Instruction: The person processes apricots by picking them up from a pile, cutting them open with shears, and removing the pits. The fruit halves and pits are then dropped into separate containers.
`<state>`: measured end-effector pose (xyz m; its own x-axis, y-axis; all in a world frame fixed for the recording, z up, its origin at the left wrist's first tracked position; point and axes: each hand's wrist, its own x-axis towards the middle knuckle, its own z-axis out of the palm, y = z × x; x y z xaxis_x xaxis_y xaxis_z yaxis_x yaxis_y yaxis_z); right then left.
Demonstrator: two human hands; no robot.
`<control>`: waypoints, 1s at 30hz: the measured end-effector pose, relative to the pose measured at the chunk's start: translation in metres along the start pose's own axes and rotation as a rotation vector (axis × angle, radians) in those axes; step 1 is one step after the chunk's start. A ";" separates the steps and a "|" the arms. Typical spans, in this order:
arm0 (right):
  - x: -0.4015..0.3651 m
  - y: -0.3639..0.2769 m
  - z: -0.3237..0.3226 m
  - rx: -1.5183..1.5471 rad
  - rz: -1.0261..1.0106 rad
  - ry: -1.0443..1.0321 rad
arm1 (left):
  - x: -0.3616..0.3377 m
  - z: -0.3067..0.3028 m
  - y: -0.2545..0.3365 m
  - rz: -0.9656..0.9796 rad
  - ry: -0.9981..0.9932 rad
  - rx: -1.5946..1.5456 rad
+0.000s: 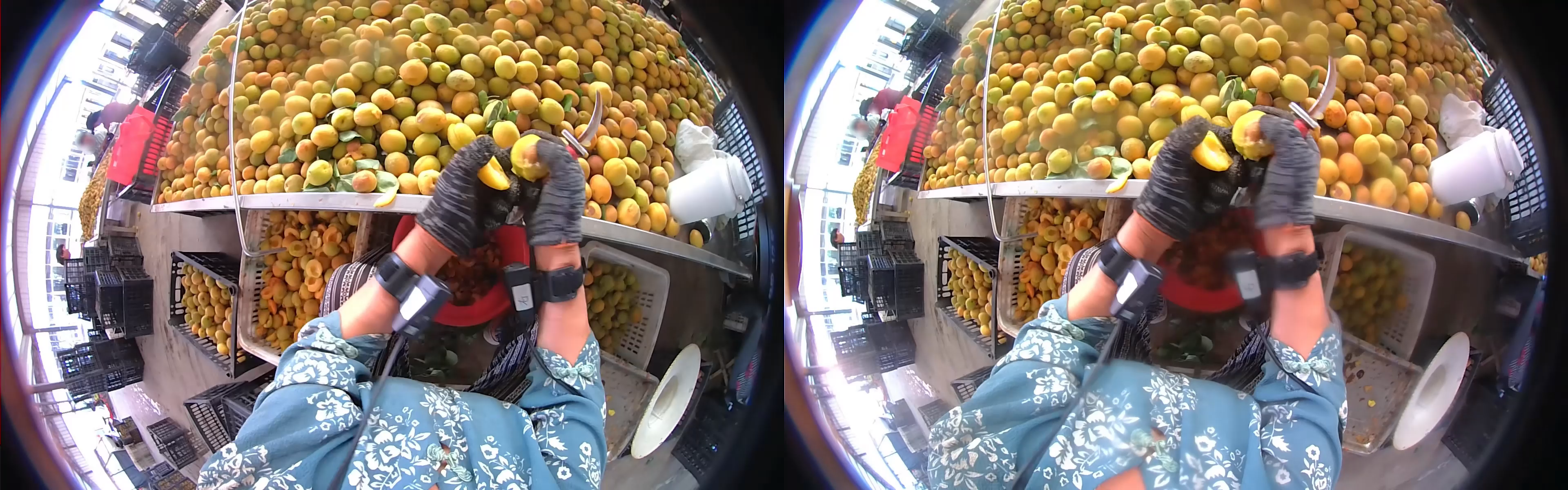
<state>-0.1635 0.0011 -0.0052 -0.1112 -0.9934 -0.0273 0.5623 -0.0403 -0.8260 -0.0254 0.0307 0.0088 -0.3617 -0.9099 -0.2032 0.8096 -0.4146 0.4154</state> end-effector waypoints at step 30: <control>-0.020 -0.024 0.018 -0.121 0.214 0.000 | -0.117 -0.075 0.115 0.911 -0.140 2.277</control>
<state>-0.1595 0.0201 0.0253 -0.0002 -0.9779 -0.2091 0.4708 0.1843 -0.8627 0.1446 0.0904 0.0135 -0.4556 -0.7505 0.4788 -0.7574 0.6094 0.2344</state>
